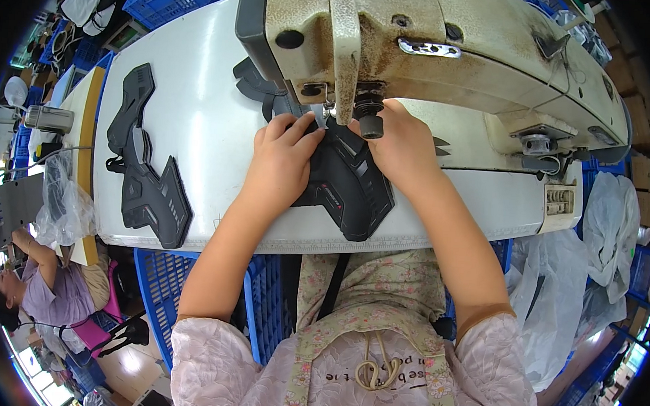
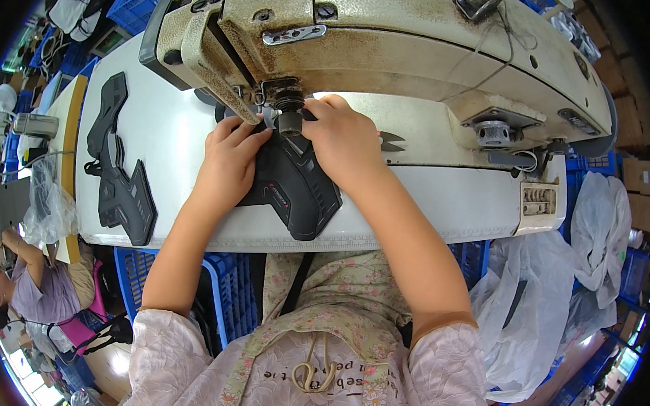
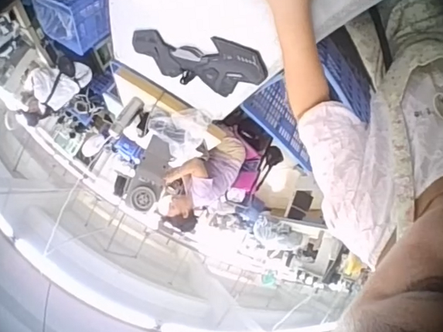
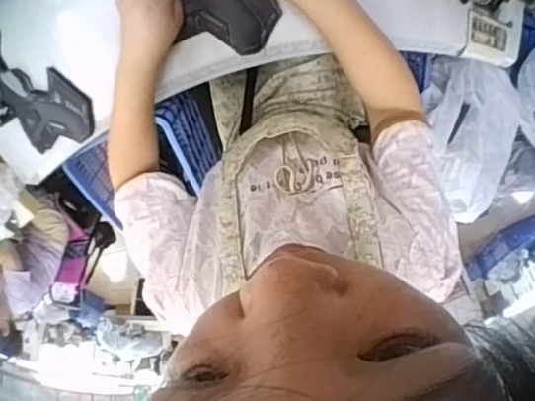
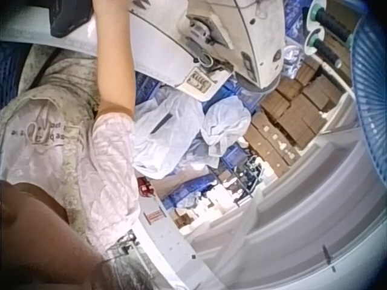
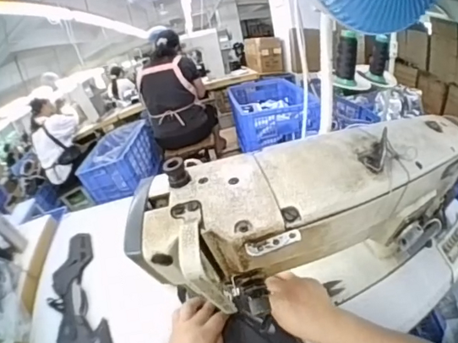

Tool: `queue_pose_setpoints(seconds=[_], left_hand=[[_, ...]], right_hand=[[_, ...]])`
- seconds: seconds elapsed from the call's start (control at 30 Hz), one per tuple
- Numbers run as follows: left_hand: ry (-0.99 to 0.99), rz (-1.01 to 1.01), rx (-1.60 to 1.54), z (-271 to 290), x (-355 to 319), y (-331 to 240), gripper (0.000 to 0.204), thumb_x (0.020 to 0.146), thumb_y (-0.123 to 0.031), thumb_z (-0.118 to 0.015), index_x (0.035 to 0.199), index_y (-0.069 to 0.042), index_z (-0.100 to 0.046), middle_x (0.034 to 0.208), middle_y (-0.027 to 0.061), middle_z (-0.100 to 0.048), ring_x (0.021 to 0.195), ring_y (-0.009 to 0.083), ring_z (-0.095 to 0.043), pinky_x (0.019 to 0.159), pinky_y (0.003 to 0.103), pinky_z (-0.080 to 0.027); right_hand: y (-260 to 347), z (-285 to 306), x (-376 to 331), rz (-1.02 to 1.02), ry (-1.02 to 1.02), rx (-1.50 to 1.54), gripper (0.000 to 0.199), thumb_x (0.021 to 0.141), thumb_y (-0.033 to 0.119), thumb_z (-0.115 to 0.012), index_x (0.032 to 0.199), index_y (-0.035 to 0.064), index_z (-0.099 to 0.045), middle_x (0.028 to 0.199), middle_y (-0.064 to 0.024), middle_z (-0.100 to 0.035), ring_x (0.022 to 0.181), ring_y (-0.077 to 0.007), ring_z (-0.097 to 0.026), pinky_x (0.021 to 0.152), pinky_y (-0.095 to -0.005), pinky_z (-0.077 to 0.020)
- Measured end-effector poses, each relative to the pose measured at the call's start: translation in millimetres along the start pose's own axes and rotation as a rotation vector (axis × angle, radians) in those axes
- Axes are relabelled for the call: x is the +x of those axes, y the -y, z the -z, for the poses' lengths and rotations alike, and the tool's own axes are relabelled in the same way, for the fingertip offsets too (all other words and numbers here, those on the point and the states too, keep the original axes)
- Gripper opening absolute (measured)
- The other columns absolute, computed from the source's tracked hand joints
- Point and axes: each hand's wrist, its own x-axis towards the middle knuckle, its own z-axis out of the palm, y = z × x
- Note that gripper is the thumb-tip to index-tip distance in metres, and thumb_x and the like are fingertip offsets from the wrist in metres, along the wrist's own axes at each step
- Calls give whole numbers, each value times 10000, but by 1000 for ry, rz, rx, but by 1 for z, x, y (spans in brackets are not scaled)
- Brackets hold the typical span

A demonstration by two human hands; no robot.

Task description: Using an industrial sewing machine to stitch together parts of a black shoe upper.

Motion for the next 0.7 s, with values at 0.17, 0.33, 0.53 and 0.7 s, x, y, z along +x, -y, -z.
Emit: queue_pose_setpoints(seconds=[0.17, 0.33, 0.53, 0.7], left_hand=[[-24, 9, 26, -4, 0, -3, 422, 742, 40, -585, 1146, -54, -659, 1315, 113, -602, 1189, 329, -506, 1003, 461, -396], [-61, -6, 40, -10, 1, -3, 397, 734, 0, -611, 1127, -43, -652, 1311, 161, -600, 1165, 329, -514, 954, 458, -409], [-92, 41, 39, -15, 6, -8, 374, 764, 43, -578, 1122, -53, -634, 1267, 120, -617, 1179, 339, -505, 978, 470, -390], [-90, 52, 53, -19, 8, -6, 371, 771, 35, -570, 1126, -55, -633, 1222, 102, -630, 1176, 337, -506, 963, 472, -392]], right_hand=[[3, 6, 5, -69, 1, -25, 133, 800, 128, -623, 821, 143, -753, 1139, -3, -669, 1132, -205, -605, 799, -344, -559], [6, 16, 16, -126, 91, -32, 137, 859, 199, -637, 856, 155, -767, 995, -22, -693, 971, -234, -659, 748, -361, -550], [-8, 6, 18, -32, 46, -59, 143, 821, 156, -628, 869, 169, -763, 849, -61, -669, 855, -265, -673, 706, -394, -536], [-5, 10, 22, -45, 98, -98, 193, 785, 115, -601, 870, 184, -760, 820, -73, -662, 828, -275, -677, 714, -409, -534]])
